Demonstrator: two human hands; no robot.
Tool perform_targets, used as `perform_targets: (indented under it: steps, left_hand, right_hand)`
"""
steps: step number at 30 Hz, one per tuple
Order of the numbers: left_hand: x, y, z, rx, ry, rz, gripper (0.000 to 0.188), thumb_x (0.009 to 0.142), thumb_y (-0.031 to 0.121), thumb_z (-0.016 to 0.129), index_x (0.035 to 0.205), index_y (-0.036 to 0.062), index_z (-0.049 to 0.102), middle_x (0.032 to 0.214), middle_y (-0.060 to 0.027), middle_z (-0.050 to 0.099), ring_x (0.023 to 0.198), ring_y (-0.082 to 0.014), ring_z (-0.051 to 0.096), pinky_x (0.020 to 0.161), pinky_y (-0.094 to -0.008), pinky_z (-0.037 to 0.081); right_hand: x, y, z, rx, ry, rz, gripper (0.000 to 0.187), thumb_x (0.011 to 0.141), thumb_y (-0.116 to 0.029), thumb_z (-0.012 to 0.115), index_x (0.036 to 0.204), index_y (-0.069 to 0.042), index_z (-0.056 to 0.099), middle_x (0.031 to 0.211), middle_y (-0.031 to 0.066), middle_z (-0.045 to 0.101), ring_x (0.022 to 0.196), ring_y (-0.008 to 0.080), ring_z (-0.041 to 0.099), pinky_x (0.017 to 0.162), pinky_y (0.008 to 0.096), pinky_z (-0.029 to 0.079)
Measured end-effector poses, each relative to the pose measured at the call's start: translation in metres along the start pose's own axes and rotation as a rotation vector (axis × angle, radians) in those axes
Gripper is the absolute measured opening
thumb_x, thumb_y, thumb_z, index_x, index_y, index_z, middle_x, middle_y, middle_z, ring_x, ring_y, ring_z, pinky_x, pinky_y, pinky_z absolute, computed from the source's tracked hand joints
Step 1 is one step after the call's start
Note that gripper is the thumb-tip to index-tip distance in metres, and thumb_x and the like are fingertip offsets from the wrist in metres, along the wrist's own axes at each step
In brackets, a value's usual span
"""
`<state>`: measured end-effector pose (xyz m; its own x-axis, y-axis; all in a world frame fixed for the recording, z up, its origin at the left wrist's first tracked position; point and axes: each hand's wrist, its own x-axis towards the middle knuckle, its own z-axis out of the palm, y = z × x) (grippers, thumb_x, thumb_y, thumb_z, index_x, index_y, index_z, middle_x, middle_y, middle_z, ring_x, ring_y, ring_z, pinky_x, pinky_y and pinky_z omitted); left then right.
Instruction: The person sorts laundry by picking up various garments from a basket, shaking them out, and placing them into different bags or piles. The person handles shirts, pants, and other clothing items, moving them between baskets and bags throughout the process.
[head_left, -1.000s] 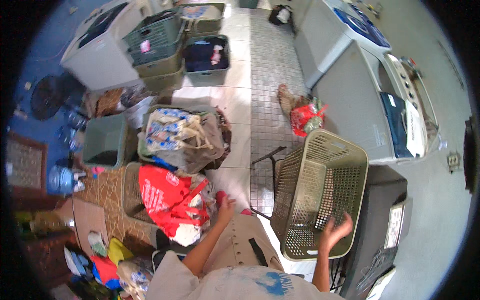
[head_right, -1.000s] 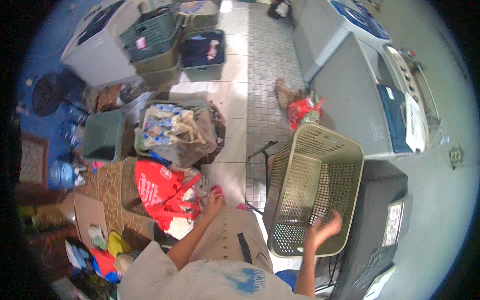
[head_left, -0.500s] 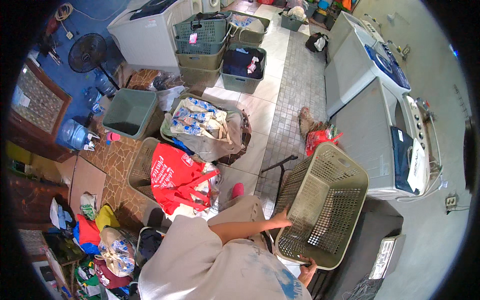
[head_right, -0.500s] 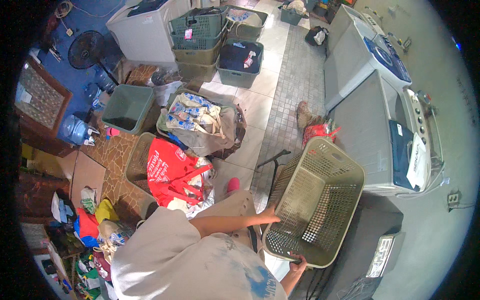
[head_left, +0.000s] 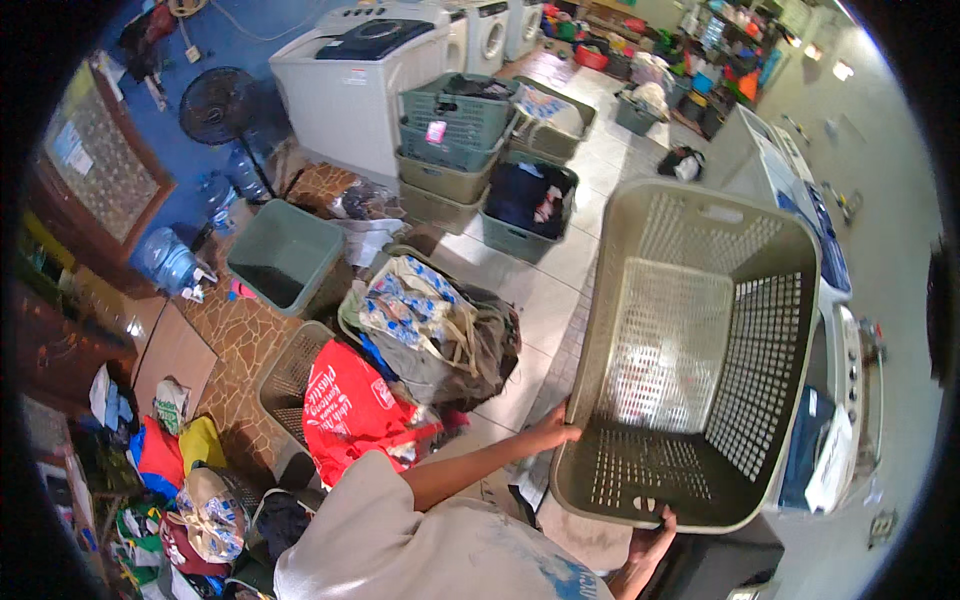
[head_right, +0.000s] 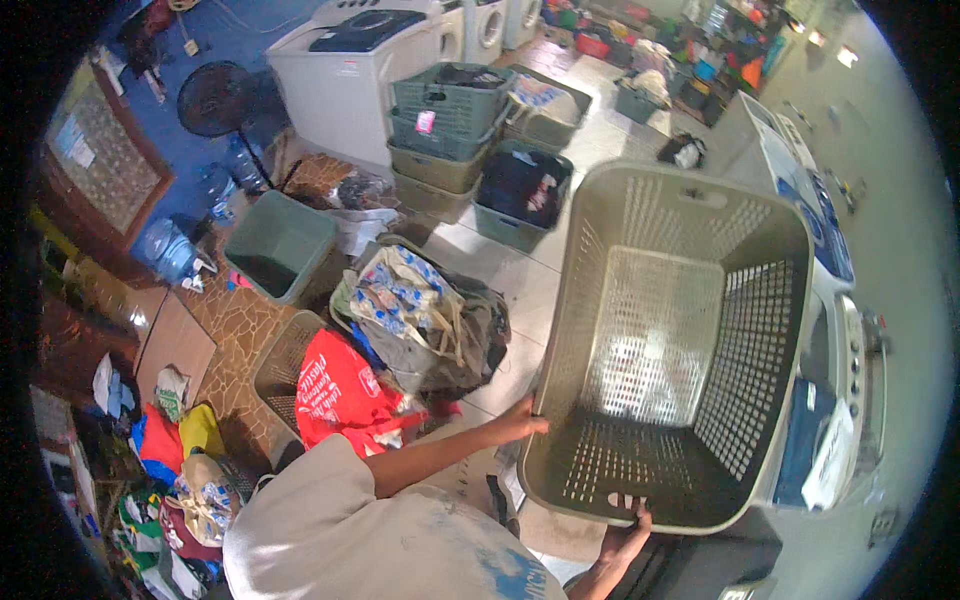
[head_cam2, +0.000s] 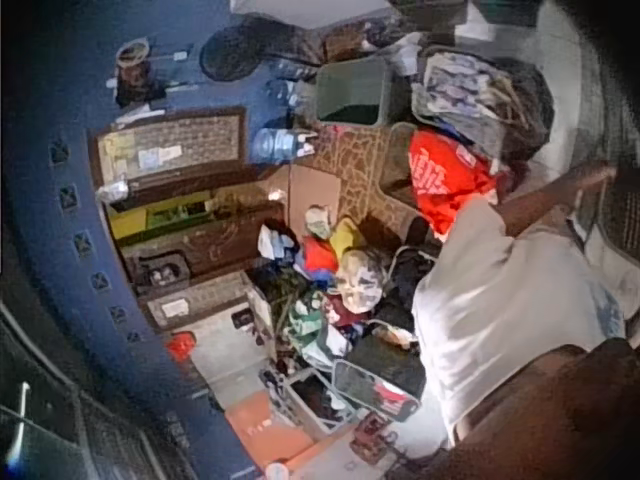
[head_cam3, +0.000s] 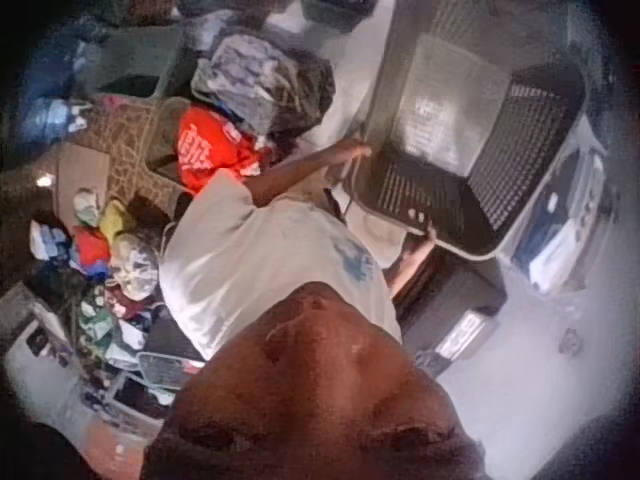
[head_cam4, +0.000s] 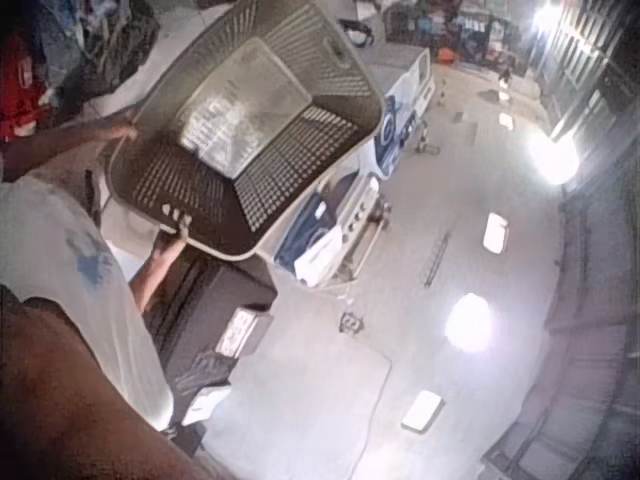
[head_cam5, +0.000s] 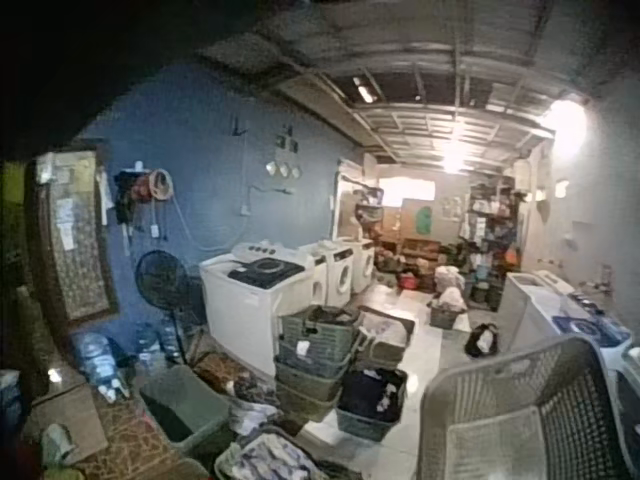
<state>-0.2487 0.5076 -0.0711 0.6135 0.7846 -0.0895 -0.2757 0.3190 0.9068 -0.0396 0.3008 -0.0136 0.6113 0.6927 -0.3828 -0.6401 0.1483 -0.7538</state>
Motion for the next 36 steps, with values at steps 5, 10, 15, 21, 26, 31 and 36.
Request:
perform_targets:
  steps: [5, 10, 15, 21, 26, 31, 36]
  left_hand:
    - [0.015, 0.098, -0.117, 0.109, 0.355, -0.137, 0.070, 0.072, 0.010, 0.059, 0.134, 0.0052, 0.026, 0.098, -0.0067, 0.055, 0.080, -0.0136, 0.053, 0.065, -0.0284, 0.046]
    - [-0.030, 0.129, -0.218, 0.311, 0.718, 0.133, 0.070, 0.083, 0.023, 0.058, 0.139, 0.0084, 0.019, 0.104, -0.0081, 0.054, 0.086, -0.0154, 0.054, 0.074, -0.0308, 0.046]
    - [-0.124, 0.114, -0.254, -0.208, 1.134, 0.332, 0.075, 0.091, 0.035, 0.049, 0.143, 0.0213, -0.003, 0.141, -0.0147, 0.029, 0.126, -0.0319, 0.035, 0.099, -0.0471, 0.034]
    - [-0.212, 0.032, -0.202, -0.243, 1.799, 0.319, 0.073, 0.087, 0.030, 0.056, 0.142, 0.0178, 0.010, 0.138, -0.0139, 0.031, 0.123, -0.0293, 0.038, 0.096, -0.0459, 0.036]
    - [-0.190, -0.053, -0.142, -0.405, 2.076, 0.301, 0.064, 0.090, 0.023, 0.048, 0.141, 0.0224, 0.010, 0.137, -0.0111, 0.032, 0.122, -0.0292, 0.039, 0.094, -0.0498, 0.035]
    - [-0.102, -0.139, -0.116, -0.588, 1.954, 0.390, 0.077, 0.081, 0.029, 0.062, 0.141, 0.0226, 0.015, 0.136, -0.0084, 0.030, 0.117, -0.0266, 0.037, 0.090, -0.0544, 0.039]
    - [-0.051, -0.189, -0.131, -0.718, 1.888, 0.307, 0.080, 0.081, 0.013, 0.060, 0.141, 0.0281, 0.010, 0.134, -0.0105, 0.032, 0.110, -0.0286, 0.045, 0.085, -0.0465, 0.046]
  right_hand:
    - [0.100, 0.044, 0.148, -0.117, -0.242, 0.211, 0.055, 0.066, -0.009, 0.057, 0.119, -0.010, 0.047, 0.109, 0.0060, 0.054, 0.108, 0.0287, 0.049, 0.092, 0.0478, 0.039]
    - [0.145, 0.125, 0.279, -0.141, -0.480, 0.428, 0.037, 0.067, -0.007, 0.053, 0.103, -0.002, 0.051, 0.107, 0.0115, 0.054, 0.102, 0.0342, 0.052, 0.089, 0.0509, 0.044]
    - [0.183, 0.223, 0.405, -0.261, -0.749, 0.713, 0.013, 0.073, -0.013, 0.055, 0.081, -0.003, 0.053, 0.088, 0.0146, 0.056, 0.093, 0.0342, 0.056, 0.082, 0.0443, 0.048]
    - [0.167, 0.402, 0.568, -0.400, -0.811, 1.057, 0.016, 0.072, -0.010, 0.057, 0.082, 0.000, 0.050, 0.087, 0.0149, 0.055, 0.084, 0.0269, 0.054, 0.080, 0.0364, 0.047]
    - [0.118, 0.582, 0.673, -0.333, -0.876, 1.276, 0.020, 0.067, -0.007, 0.061, 0.080, -0.001, 0.048, 0.085, 0.0138, 0.054, 0.078, 0.0268, 0.054, 0.076, 0.0367, 0.048]
    - [0.091, 0.736, 0.705, -0.264, -0.951, 1.356, 0.020, 0.070, -0.009, 0.062, 0.081, -0.003, 0.046, 0.080, 0.0097, 0.049, 0.073, 0.0249, 0.052, 0.070, 0.0356, 0.049]
    - [0.088, 0.790, 0.673, -0.533, -0.992, 1.389, 0.037, 0.083, -0.031, 0.060, 0.100, -0.001, 0.047, 0.098, 0.0148, 0.053, 0.086, 0.0295, 0.056, 0.077, 0.0408, 0.052]
